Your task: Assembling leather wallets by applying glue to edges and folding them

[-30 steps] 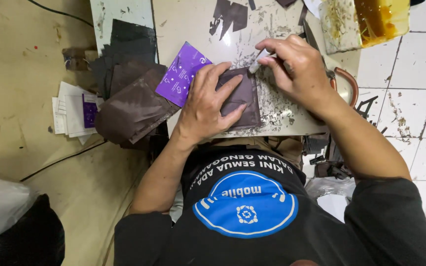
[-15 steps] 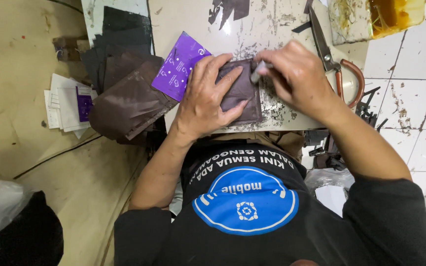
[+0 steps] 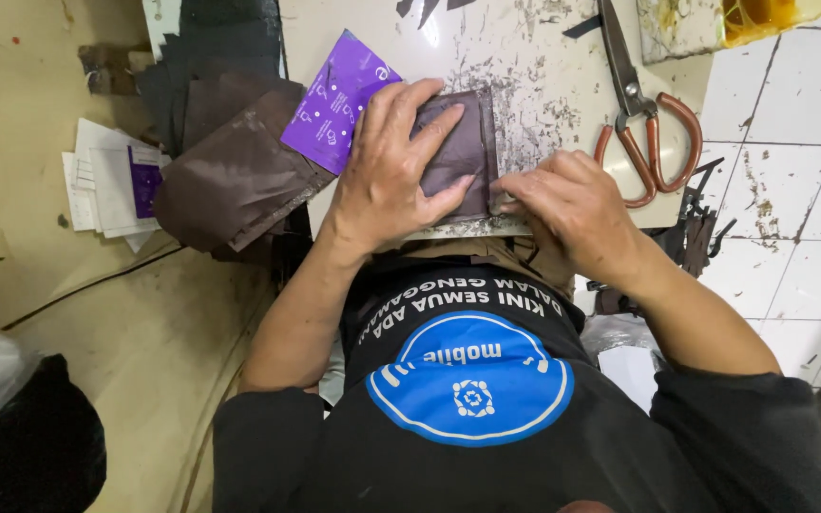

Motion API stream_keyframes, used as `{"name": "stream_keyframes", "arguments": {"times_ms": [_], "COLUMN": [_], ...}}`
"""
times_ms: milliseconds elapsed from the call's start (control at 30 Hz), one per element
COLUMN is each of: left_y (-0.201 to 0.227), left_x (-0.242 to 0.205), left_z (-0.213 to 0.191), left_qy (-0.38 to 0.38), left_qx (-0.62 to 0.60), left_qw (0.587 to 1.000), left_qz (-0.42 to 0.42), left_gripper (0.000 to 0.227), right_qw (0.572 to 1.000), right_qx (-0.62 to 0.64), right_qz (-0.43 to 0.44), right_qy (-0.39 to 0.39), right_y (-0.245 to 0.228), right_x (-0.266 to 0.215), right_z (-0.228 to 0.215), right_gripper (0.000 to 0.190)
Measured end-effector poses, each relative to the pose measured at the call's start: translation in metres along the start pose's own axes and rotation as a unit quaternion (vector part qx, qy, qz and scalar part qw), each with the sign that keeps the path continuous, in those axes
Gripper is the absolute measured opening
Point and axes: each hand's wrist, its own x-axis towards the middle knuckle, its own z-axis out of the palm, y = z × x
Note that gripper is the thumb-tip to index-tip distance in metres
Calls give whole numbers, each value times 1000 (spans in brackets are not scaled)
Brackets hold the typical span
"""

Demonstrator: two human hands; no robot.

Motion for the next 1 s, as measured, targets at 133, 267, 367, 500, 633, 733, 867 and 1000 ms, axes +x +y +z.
{"name": "stream_keyframes", "arguments": {"times_ms": [133, 267, 367, 500, 633, 733, 867, 1000], "left_y": [-3, 2, 3, 0, -1, 1, 3, 1], "left_x": [-2, 0, 1, 0, -1, 1, 0, 0], "left_z": [5, 0, -1, 1, 1, -1, -2, -1], "left_qy": [-4, 3, 11, 8, 6, 0, 6, 9], "left_qx": [15, 11, -1, -4, -2, 0, -19, -4], "left_qw": [1000, 1000, 1000, 1000, 1000, 1000, 1000, 1000], "left_qz": [5, 8, 12, 8, 11, 8, 2, 13], "left_gripper": [69, 68, 66, 68, 67, 65, 63, 65], "right_qw": [997, 995, 993, 996, 999, 999, 992, 999], "right_qx": [64, -4, -44, -22, -33, -21, -81, -19], "right_qz": [0, -8, -26, -30, -7, -23, -81, -27], "right_qy": [51, 95, 102, 80, 29, 31, 52, -24], "right_y": [13, 32, 34, 23, 5, -20, -19, -12], "right_x": [20, 50, 65, 47, -3, 8, 2, -16], "right_z": [-11, -8, -5, 0, 13, -10, -7, -16], "right_gripper": [41, 13, 16, 9, 13, 29, 16, 20]}}
